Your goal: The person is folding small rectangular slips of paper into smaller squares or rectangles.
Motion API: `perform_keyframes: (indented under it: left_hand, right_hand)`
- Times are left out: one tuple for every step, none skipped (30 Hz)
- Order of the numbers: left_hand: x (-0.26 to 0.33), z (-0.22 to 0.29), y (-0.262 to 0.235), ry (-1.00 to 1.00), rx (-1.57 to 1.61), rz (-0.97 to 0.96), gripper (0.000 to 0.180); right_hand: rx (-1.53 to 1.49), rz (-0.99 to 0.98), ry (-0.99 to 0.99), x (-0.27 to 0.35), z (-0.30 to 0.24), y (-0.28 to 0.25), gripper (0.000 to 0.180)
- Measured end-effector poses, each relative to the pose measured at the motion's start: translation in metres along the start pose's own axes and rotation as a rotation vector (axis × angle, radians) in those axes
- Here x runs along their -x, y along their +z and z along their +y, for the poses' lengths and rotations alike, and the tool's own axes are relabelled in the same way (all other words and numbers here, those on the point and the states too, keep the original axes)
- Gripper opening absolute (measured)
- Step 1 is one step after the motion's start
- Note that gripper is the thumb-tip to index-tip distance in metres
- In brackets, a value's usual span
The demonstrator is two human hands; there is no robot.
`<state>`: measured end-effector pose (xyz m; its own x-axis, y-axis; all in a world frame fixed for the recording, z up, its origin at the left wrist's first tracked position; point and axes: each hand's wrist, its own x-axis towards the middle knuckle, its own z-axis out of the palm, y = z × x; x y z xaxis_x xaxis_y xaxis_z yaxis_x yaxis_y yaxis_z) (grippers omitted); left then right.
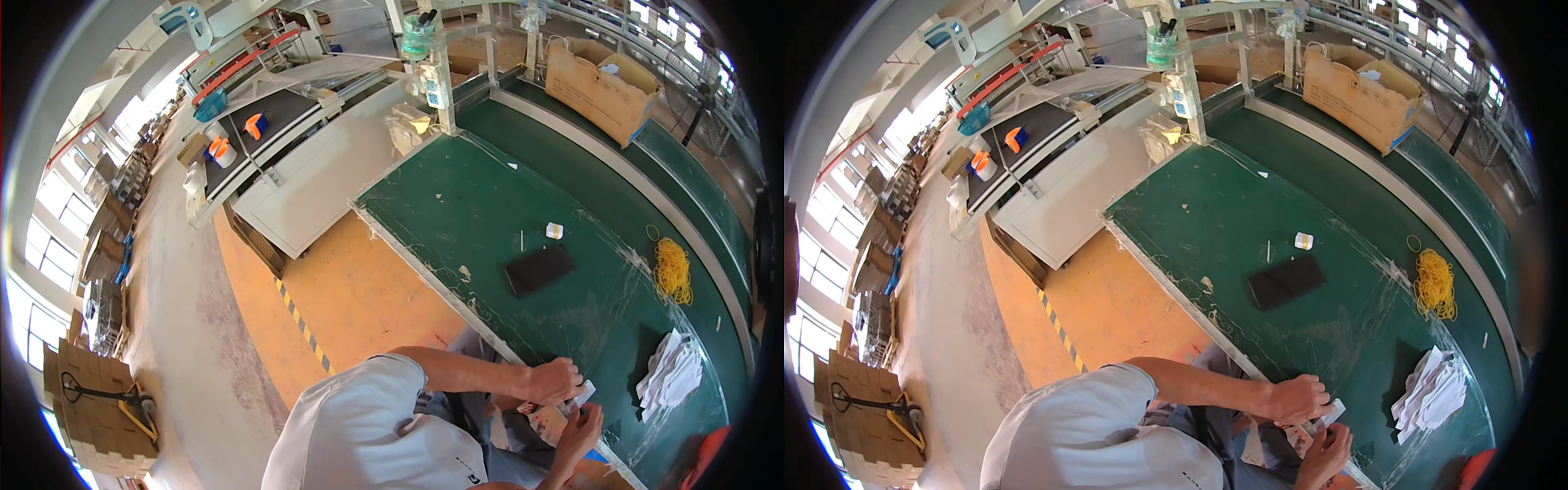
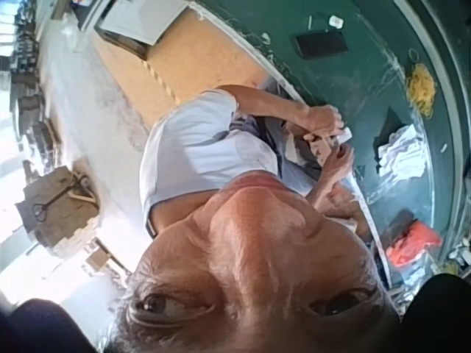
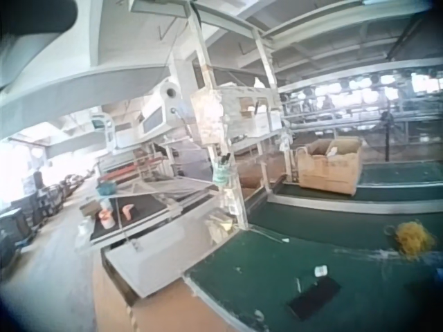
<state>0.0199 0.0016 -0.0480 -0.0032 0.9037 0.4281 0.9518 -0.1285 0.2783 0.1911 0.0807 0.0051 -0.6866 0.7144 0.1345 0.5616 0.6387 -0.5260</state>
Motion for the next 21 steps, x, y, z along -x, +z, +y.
perform_keyframes:
  left_hand:
    - [0.000,0.000,0.001,0.000,0.000,0.003,0.036]
    - [-0.001,-0.001,0.003,-0.001,0.001,0.004,0.036]
    - [-0.001,-0.001,0.003,-0.002,0.002,0.004,0.036]
    - [-0.001,-0.001,0.003,-0.001,0.004,0.004,0.036]
    - [-0.002,-0.001,0.003,0.003,0.004,0.014,0.036]
    - [-0.002,-0.002,0.003,0.007,0.003,0.023,0.037]
    - [-0.002,-0.001,0.002,0.008,0.005,0.021,0.037]
    - [-0.002,-0.001,0.001,0.006,0.012,0.009,0.037]
    - [-0.002,-0.001,0.000,0.004,0.019,-0.003,0.037]
    - [-0.002,-0.001,0.001,0.008,0.020,-0.005,0.037]
    - [-0.001,-0.001,0.002,0.005,0.035,0.006,0.038]
    - [-0.002,-0.001,0.003,0.003,0.050,0.017,0.039]
    - [-0.001,-0.002,0.004,0.002,0.049,0.015,0.039]
    - [0.000,-0.002,0.004,0.005,0.029,0.014,0.039]
    - [0.000,-0.002,0.004,0.007,0.008,0.013,0.040]
    - [0.000,-0.001,0.004,0.008,0.009,0.010,0.040]
    - [0.000,-0.001,0.003,0.008,0.008,0.006,0.040]
    - [0.000,-0.001,0.002,0.009,0.007,0.003,0.041]
    - [0.000,-0.001,0.003,0.008,0.008,0.001,0.041]
    - [0.000,-0.002,0.003,0.009,0.009,0.003,0.041]
    - [0.001,-0.002,0.003,0.010,0.009,0.006,0.042]
  right_hand:
    - [0.002,0.001,-0.001,0.002,-0.002,0.001,0.012]
    - [0.051,0.088,-0.194,0.005,-0.004,0.002,0.016]
    - [0.100,0.175,-0.386,0.008,-0.005,0.004,0.021]
    - [0.101,0.175,-0.385,0.012,-0.004,0.007,0.021]
    - [0.099,0.115,-0.406,0.017,-0.003,0.009,0.026]
    - [0.096,0.054,-0.426,0.020,-0.002,0.011,0.031]
    - [0.096,0.055,-0.423,0.023,-0.005,0.010,0.031]
    - [0.154,0.026,-0.415,0.027,-0.009,0.007,0.035]
    - [0.213,-0.002,-0.407,0.030,-0.013,0.005,0.039]
    - [0.213,0.000,-0.403,0.032,-0.015,0.005,0.039]
    - [0.215,0.006,-0.404,0.035,-0.016,0.005,0.043]
    - [0.217,0.011,-0.405,0.036,-0.017,0.005,0.047]
    - [0.214,0.011,-0.405,0.036,-0.012,0.006,0.047]
    - [0.207,-0.006,-0.408,0.037,-0.005,0.008,0.051]
    - [0.201,-0.023,-0.412,0.037,0.000,0.010,0.055]
    - [0.200,-0.024,-0.409,0.038,0.000,0.011,0.055]
    - [0.203,-0.009,-0.417,0.039,-0.002,0.011,0.054]
    - [0.207,0.005,-0.426,0.041,-0.003,0.011,0.054]
    - [0.206,0.003,-0.425,0.042,-0.005,0.012,0.054]
    - [0.216,0.021,-0.431,0.043,-0.007,0.013,0.054]
    - [0.227,0.039,-0.439,0.044,-0.009,0.013,0.054]
